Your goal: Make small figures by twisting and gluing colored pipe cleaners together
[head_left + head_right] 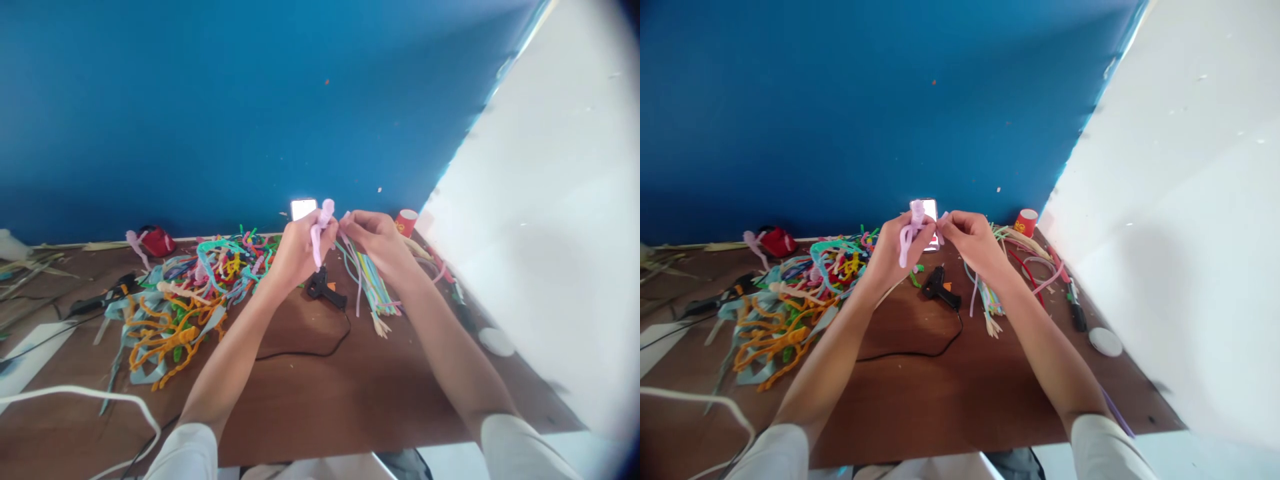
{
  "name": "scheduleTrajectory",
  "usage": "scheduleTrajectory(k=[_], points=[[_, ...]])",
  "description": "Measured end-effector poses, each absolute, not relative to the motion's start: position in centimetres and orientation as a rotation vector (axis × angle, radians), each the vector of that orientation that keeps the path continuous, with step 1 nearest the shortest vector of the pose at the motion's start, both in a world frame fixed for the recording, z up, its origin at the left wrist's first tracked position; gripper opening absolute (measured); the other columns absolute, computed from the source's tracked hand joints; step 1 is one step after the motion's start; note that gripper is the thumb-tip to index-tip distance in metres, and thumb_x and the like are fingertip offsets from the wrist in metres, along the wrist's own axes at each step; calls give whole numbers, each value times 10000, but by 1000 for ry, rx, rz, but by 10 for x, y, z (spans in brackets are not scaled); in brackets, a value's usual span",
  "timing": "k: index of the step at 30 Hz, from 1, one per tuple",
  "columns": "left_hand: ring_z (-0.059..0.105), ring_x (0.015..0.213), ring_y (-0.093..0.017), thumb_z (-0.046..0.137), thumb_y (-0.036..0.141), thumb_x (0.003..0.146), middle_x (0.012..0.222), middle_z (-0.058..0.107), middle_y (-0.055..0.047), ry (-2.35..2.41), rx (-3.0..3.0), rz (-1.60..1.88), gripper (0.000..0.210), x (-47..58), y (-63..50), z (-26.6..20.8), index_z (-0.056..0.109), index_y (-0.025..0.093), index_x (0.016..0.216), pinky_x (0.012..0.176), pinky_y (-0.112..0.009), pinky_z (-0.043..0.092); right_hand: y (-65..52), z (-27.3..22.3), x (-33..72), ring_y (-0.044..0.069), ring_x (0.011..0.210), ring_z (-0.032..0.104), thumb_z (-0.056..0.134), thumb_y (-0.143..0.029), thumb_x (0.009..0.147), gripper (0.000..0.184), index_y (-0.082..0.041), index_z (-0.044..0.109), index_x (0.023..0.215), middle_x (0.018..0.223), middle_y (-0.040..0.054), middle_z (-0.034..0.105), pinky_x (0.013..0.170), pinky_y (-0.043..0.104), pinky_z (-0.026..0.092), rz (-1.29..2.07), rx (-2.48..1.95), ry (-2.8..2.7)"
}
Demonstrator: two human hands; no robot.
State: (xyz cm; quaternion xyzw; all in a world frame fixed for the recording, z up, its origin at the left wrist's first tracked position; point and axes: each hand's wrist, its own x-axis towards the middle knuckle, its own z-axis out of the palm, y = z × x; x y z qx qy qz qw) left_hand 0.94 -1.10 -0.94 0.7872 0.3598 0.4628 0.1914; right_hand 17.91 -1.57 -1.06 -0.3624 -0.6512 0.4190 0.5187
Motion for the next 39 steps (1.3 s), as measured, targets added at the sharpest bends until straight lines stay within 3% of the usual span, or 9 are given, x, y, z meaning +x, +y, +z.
scheduleTrajectory(k=[3, 6, 10, 13, 17, 24, 29, 32, 39], points=[[439, 549, -94, 584, 340, 908, 626, 528, 15, 930, 1975, 1326, 207, 9, -10, -9, 644, 168, 810, 504, -229, 348, -17, -11, 180, 96, 574, 392, 608, -405, 910, 289, -177, 611, 732, 658, -21, 514, 545, 276, 282, 699, -930, -1732], [383, 499, -81, 627, 338, 877, 552, 432, 37, 944, 1779, 1359, 212, 7, -9, -8, 641, 181, 735, 443, -212, 304, -18, -11, 183, 107, 589, 447, 639, -322, 891, 153, -191, 651, 970, 724, -18, 569, 578, 272, 348, 333, -955, -1825], [416, 487, -74, 642, 326, 858, 560, 441, 35, 996, 1650, 1321, 198, 7, -10, -6, 650, 177, 726, 407, -196, 300, -17, -14, 188, 113, 594, 474, 642, -323, 898, 281, -228, 634, 1162, 873, 11, 634, 597, 277, 391, -44, -922, -1896], [414, 485, -61, 643, 264, 844, 556, 437, 40, 983, 1637, 1329, 170, 9, -9, -7, 640, 169, 702, 426, -187, 321, -14, -17, 190, 130, 642, 538, 619, -336, 920, 297, -246, 629, 1203, 911, 27, 652, 622, 279, 419, -181, -914, -1884], [405, 506, -61, 618, 242, 856, 564, 452, 37, 911, 1715, 1322, 191, 10, -8, -7, 616, 163, 683, 451, -187, 324, -13, -21, 191, 157, 780, 616, 578, -317, 950, 179, -260, 682, 1085, 943, 41, 675, 644, 272, 422, -256, -878, -1945], [375, 529, -81, 570, 270, 897, 594, 480, 35, 1026, 2218, 1290, 171, 8, -12, -7, 562, 169, 759, 514, -237, 289, -13, -19, 182, 121, 653, 466, 543, -281, 956, 254, -187, 567, 721, 726, 6, 542, 606, 280, 324, 31, -922, -1859], [425, 596, -118, 501, 183, 912, 657, 548, 0, 1117, 2836, 1448, 124, 10, -9, -15, 542, 183, 795, 588, -286, 281, -13, -14, 179, 82, 510, 264, 608, -366, 888, 291, -191, 530, 670, 566, -66, 330, 496, 266, 188, 979, -904, -1560], [444, 613, -120, 504, 180, 907, 675, 564, -8, 1036, 2833, 1526, 112, 13, -8, -19, 549, 177, 804, 606, -284, 306, -13, -11, 182, 62, 471, 191, 692, -346, 812, 299, -187, 520, 626, 547, -77, 307, 465, 276, 93, 1318, -846, -1382], [430, 582, -90, 595, 311, 897, 656, 527, 12, 855, 2069, 1369, 192, 13, -11, -12, 607, 160, 778, 534, -230, 339, -14, -9, 181, 62, 484, 283, 681, -396, 859, 348, -183, 538, 623, 567, -59, 394, 470, 277, 158, 1145, -818, -1445]])
